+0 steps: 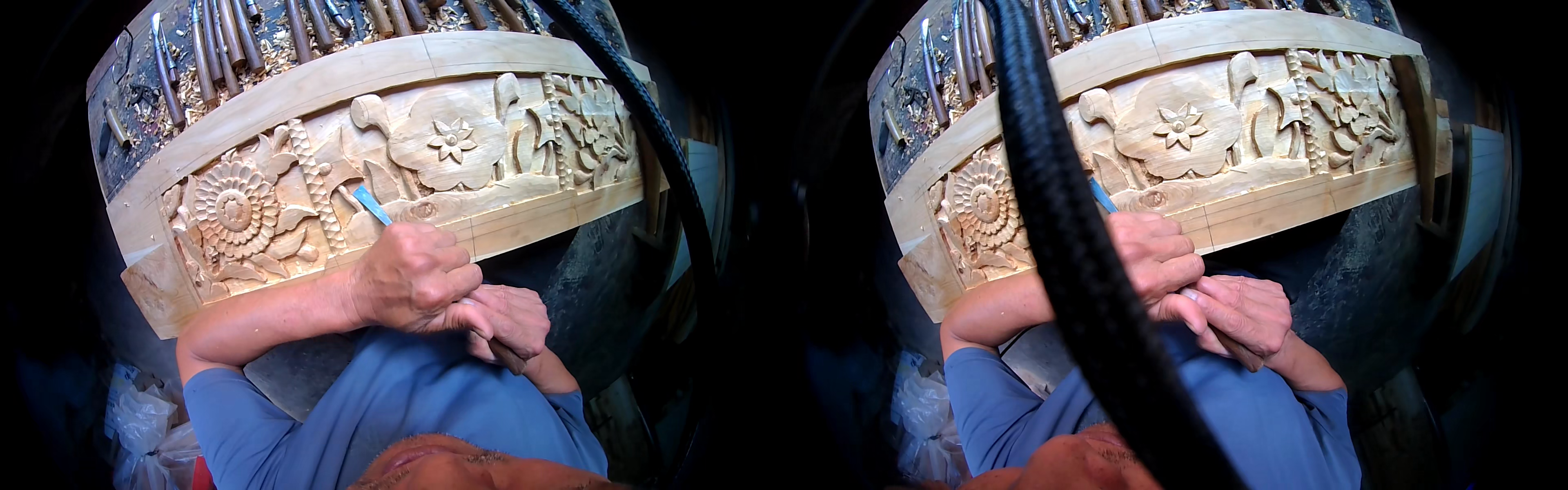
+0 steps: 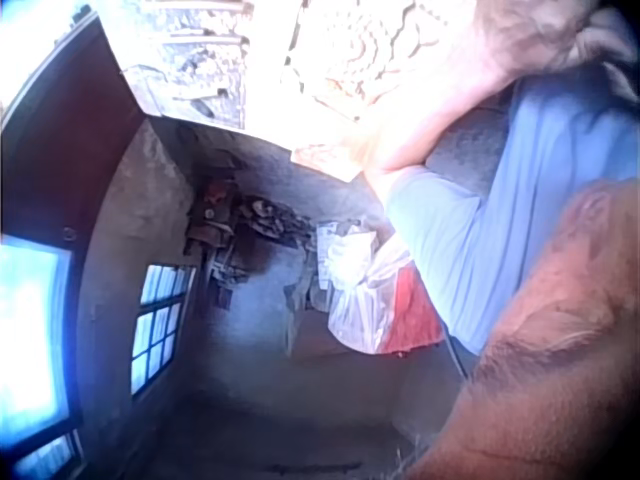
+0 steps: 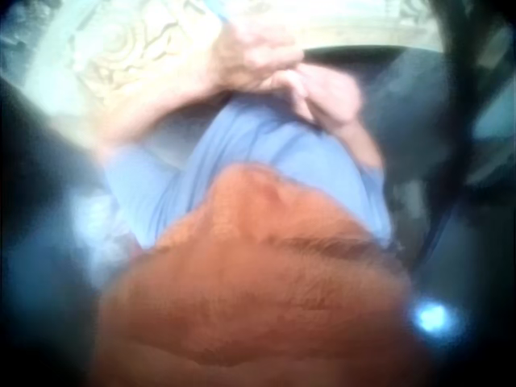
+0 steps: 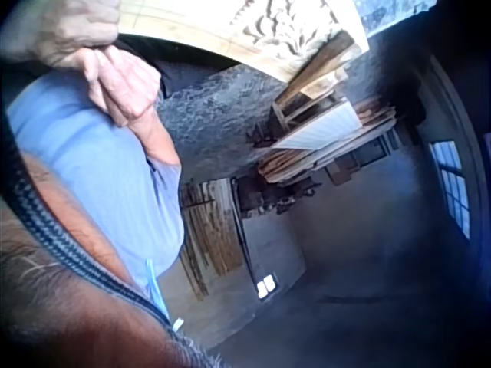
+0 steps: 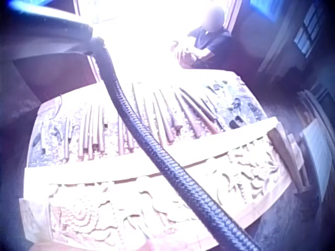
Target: The person carves intricate floral and leaf patterns into a wooden panel using various chisels and gouges, switching tools to refine different sections of the relief.
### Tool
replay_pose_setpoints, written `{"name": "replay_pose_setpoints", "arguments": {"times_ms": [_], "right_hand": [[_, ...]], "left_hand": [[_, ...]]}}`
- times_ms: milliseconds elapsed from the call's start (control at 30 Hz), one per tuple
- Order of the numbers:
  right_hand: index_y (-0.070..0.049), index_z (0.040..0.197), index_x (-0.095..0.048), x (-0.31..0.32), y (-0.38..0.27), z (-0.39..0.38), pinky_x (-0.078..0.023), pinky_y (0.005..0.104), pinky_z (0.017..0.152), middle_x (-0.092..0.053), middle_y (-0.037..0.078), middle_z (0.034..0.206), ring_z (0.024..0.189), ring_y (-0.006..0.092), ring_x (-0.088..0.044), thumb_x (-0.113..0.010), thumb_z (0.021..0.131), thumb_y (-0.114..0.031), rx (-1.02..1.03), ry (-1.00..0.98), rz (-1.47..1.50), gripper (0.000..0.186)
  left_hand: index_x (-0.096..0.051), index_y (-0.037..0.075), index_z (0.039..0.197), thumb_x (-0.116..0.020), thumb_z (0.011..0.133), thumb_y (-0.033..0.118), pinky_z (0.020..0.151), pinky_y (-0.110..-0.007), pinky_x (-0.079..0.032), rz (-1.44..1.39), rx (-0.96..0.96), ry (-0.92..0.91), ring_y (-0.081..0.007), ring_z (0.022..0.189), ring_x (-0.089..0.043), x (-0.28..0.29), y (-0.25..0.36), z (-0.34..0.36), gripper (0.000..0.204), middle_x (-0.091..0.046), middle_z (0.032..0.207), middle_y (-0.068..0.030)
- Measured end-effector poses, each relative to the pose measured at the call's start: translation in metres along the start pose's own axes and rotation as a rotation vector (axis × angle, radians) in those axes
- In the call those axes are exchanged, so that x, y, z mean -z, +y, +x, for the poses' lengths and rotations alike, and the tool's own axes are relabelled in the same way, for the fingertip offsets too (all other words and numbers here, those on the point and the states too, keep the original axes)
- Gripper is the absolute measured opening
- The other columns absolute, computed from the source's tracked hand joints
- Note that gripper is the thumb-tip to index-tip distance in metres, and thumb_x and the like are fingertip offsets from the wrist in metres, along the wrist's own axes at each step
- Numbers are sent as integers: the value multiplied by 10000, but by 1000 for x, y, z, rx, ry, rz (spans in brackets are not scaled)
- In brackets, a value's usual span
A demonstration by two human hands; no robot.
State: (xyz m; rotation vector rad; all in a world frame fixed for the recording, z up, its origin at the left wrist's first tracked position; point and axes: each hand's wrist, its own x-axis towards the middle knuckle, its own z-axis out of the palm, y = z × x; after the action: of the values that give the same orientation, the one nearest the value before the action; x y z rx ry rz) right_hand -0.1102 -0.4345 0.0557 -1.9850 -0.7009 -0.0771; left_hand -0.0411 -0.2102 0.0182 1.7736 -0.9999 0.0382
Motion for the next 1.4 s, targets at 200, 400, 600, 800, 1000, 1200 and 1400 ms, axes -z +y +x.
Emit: {"name": "replay_pose_setpoints", "arguments": {"times_ms": [200,400,600,800,1000,1200,1400], "right_hand": [[19,1291,-772,1,2,0,-719,434,804,-841,185,1045,923,348,-862,-849,940,-12,-3,-47,25,361],[29,1368,-733,-16,8,-5,-711,425,795,-844,168,1064,954,345,-859,-804,905,64,71,6,35,469],[8,1265,-784,-3,-11,6,-717,422,799,-843,186,1004,907,340,-862,-852,933,5,-25,-29,-81,339],[-3,1218,-799,12,-10,8,-721,435,789,-838,192,977,880,339,-863,-921,959,-120,-38,-59,-55,309],[-8,1242,-794,7,-10,7,-721,439,794,-838,188,998,894,335,-864,-918,963,-114,-25,-32,-51,324],[1,1241,-786,0,-4,4,-722,434,812,-841,187,1026,904,336,-864,-864,971,-40,-13,-29,-1,284],[20,1294,-748,-15,10,-6,-719,424,812,-841,177,1018,891,339,-861,-830,947,8,67,-6,3,357]], "left_hand": [[-560,135,702,-727,1043,619,508,-420,-500,43,51,5,-258,584,-643,-1,1,-1,616,-558,635,-46],[-562,146,680,-715,1056,610,495,-420,-497,88,112,42,-268,566,-645,4,3,2,617,-544,619,-53],[-560,140,698,-706,1056,636,497,-423,-476,16,-2,50,-260,558,-619,1,-2,-1,628,-523,626,-44],[-565,130,735,-706,1049,651,523,-416,-465,-11,-50,28,-241,587,-589,2,-2,-2,625,-523,675,-42],[-562,130,733,-711,1051,637,521,-415,-466,-17,-50,47,-243,587,-589,0,-2,-2,618,-523,669,-41],[-559,126,709,-735,1054,583,498,-421,-480,-16,23,34,-252,563,-612,-2,-1,-3,599,-531,627,-39],[-581,127,706,-750,1047,563,488,-423,-487,31,80,40,-263,556,-626,4,-1,0,578,-546,621,-48]]}}
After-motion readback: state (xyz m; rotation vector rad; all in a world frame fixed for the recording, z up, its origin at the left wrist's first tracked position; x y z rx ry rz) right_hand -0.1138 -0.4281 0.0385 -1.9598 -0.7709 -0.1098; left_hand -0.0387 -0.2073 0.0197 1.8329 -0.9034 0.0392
